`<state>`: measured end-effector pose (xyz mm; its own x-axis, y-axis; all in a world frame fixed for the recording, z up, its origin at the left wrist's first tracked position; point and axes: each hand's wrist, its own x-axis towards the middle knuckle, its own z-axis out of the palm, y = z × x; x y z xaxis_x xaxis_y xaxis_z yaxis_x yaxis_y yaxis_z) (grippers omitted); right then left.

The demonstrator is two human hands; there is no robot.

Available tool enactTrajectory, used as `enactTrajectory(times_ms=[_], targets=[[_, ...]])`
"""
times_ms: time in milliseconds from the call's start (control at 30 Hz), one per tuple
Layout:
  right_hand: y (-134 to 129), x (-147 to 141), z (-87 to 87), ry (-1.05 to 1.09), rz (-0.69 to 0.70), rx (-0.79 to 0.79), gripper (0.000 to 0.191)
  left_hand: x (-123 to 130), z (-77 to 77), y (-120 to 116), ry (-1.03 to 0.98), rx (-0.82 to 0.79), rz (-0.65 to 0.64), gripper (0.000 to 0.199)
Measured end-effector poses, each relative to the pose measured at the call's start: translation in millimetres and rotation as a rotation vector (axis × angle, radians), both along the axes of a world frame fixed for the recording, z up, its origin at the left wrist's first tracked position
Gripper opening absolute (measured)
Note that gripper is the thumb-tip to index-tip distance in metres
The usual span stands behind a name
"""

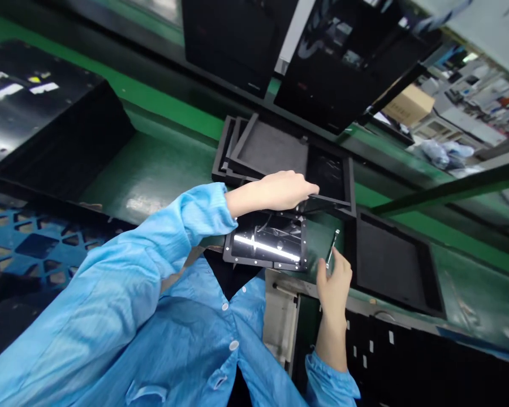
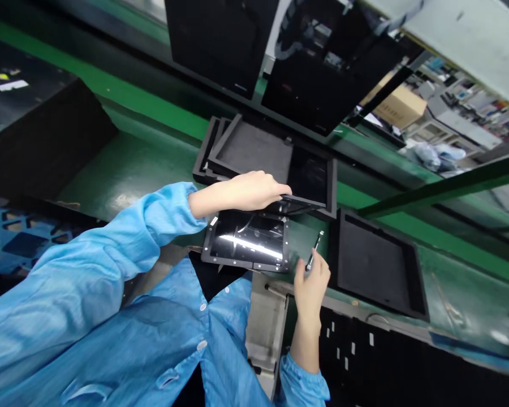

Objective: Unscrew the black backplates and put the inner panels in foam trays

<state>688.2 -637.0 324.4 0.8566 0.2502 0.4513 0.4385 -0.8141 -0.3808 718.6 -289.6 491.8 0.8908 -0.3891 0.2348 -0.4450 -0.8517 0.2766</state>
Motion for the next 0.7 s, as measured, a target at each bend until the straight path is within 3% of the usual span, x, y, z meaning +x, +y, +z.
enactTrajectory(times_ms=[133, 233, 400, 500, 600, 700], targets=[[56, 4, 8.6, 0.105, 0.478, -0.176, 0.059, 5, 5.4, 7, 0.006, -0.073, -0.033, 0.036], [86, 7, 9.4, 0.075, 0.673, -0.334, 0.068, 8, 7.4, 11, 0.01, -0.084, -0.047, 0.037], [91, 8, 16.7, -0.249, 0.817, -0.528, 0.058, 17, 7.6, 13, 0.012, -0.091, -0.082, 0.037], [86, 9, 30.6, -0.492, 0.884, -0.476, 0.066, 23, 8.1, 14, 0.023, -0.092, -0.098, 0.036], [89, 19, 52.9, -0.566, 0.785, -0.469, 0.069, 28, 9.8, 16, 0.033, -0.094, -0.126, 0.036], [98, 31, 80.8, -0.442, 0.684, -0.636, 0.054, 32, 13.4, 20, 0.058, -0.102, -0.158, 0.036]])
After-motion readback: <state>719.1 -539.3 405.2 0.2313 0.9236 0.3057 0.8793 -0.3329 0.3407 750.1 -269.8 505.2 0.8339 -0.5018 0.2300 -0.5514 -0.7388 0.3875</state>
